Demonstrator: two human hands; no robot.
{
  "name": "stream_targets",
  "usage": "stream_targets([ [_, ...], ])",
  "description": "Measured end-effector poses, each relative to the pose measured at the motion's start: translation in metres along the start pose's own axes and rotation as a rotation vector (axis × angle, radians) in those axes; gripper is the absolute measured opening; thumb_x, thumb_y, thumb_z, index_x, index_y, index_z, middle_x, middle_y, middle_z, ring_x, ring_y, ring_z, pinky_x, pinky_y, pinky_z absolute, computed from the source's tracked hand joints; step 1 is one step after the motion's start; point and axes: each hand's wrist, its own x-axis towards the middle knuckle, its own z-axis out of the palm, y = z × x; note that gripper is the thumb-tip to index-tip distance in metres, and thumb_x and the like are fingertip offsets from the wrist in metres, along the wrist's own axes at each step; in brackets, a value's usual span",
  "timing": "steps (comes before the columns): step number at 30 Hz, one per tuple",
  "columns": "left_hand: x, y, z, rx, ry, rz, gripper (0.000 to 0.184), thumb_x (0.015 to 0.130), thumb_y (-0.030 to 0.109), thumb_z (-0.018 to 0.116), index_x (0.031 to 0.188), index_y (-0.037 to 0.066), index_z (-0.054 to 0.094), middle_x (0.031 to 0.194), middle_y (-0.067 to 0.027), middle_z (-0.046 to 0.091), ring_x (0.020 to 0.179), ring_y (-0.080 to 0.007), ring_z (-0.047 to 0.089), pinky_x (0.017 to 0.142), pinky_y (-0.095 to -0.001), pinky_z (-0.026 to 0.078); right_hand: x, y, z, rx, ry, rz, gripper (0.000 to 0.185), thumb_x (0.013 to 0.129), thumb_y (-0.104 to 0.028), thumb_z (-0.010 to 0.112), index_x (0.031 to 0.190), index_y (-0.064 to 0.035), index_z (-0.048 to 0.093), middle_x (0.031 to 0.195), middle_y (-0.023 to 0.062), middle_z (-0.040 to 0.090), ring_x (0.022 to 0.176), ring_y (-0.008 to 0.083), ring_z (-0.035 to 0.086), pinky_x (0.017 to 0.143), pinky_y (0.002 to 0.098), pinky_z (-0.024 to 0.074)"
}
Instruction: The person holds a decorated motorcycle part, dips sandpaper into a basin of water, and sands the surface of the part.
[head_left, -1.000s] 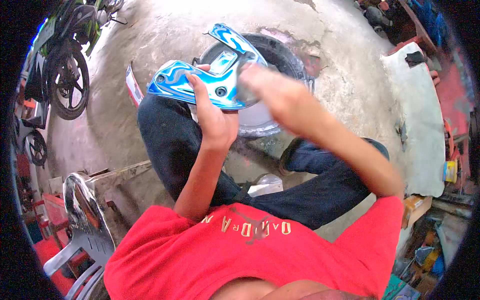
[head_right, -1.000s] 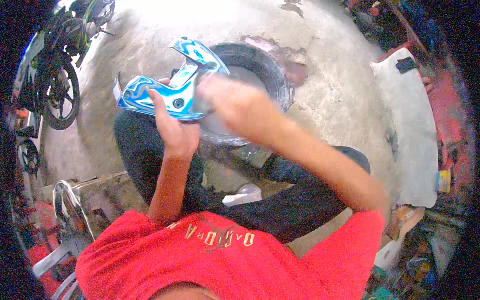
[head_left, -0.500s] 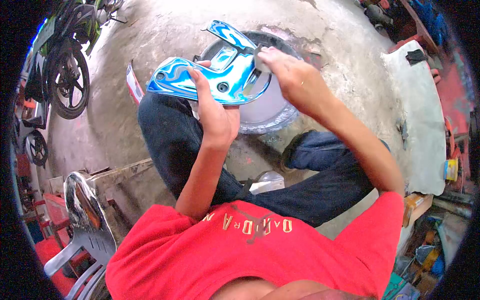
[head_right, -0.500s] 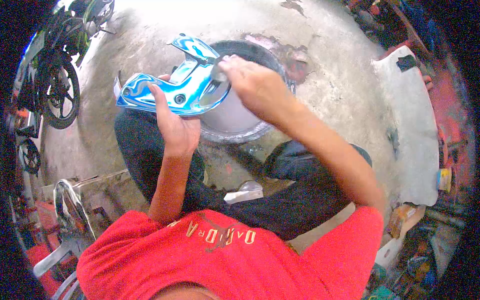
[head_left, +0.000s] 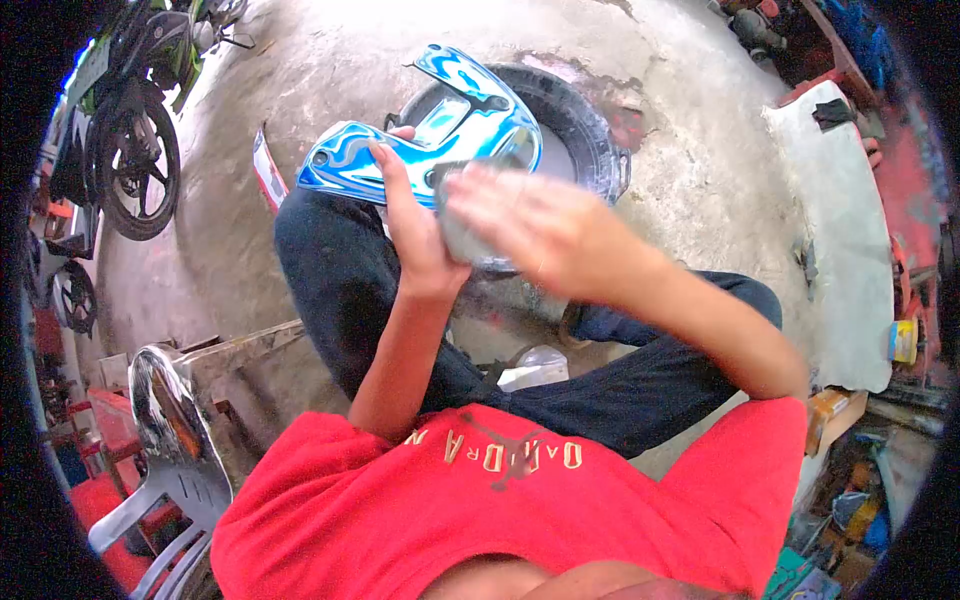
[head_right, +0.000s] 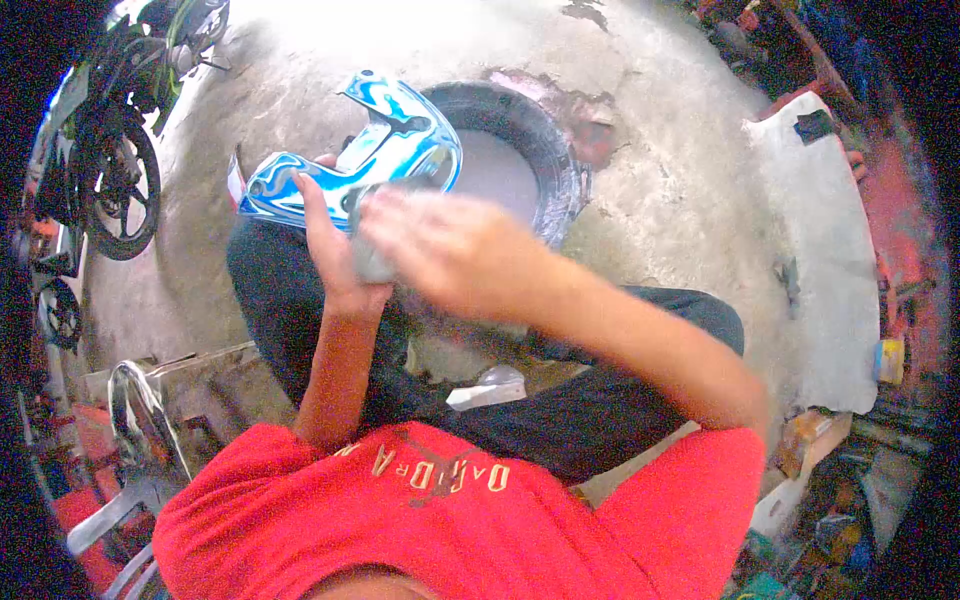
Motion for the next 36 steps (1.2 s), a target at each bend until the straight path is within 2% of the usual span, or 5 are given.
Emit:
stream_targets([
  [3,-0.004,-0.001,0.006,-0.048,0.024,0.026,0.04,0.101,0.049,0.041,0.118,0.014,0.046,0.119,-0.0099,0.059,0.11,-0.0222,0.059,0.096,-0.0414,0.047,-0.004,0.051,0.001,-0.076,-0.045,0.297,0.041,0.084,-0.003,0.05,0.125,0.0014,0.055,0.127,0.0183,0.06,0.119,0.0296,0.058,0.102,0.0374,0.0463],
  [9,-0.001,0.002,-0.001,0.022,0.041,-0.048,0.038,0.101,0.047,0.042,0.118,0.013,0.047,0.119,-0.0094,0.059,0.112,-0.0231,0.058,0.098,-0.0422,0.046,0.0,0.002,0.005,0.017,0.115,-0.083,0.035,0.084,-0.013,0.055,0.115,0.0018,0.06,0.116,0.0206,0.064,0.108,0.0306,0.064,0.093,0.039,0.0519],
  [12,-0.004,0.001,0.008,-0.032,0.015,0.011,0.037,0.101,0.046,0.041,0.117,0.014,0.047,0.118,-0.0096,0.059,0.111,-0.023,0.059,0.097,-0.0414,0.047,-0.004,0.051,0.0,-0.026,-0.062,0.343,0.042,0.084,-0.006,0.051,0.126,-0.0003,0.056,0.127,0.0192,0.06,0.119,0.0316,0.058,0.101,0.0363,0.0472],
  [17,0.001,0.002,-0.002,-0.035,-0.002,-0.045,0.035,0.102,0.046,0.04,0.116,0.015,0.047,0.116,-0.0097,0.059,0.108,-0.0226,0.06,0.093,-0.0411,0.049,0.001,-0.011,-0.003,0.032,-0.01,-0.034,0.044,0.084,-0.01,0.052,0.127,-0.0013,0.055,0.128,0.0165,0.06,0.119,0.0302,0.059,0.102,0.0396,0.0466],
  [36,0.0,0.0,-0.004,-0.027,0.017,-0.047,0.033,0.102,0.041,0.043,0.119,0.013,0.046,0.116,-0.0078,0.06,0.11,-0.0202,0.06,0.096,-0.0391,0.047,0.0,-0.005,-0.004,0.063,0.0,0.082,0.041,0.085,-0.005,0.051,0.126,-0.0001,0.055,0.125,0.0185,0.061,0.118,0.0301,0.059,0.101,0.039,0.0471],
])
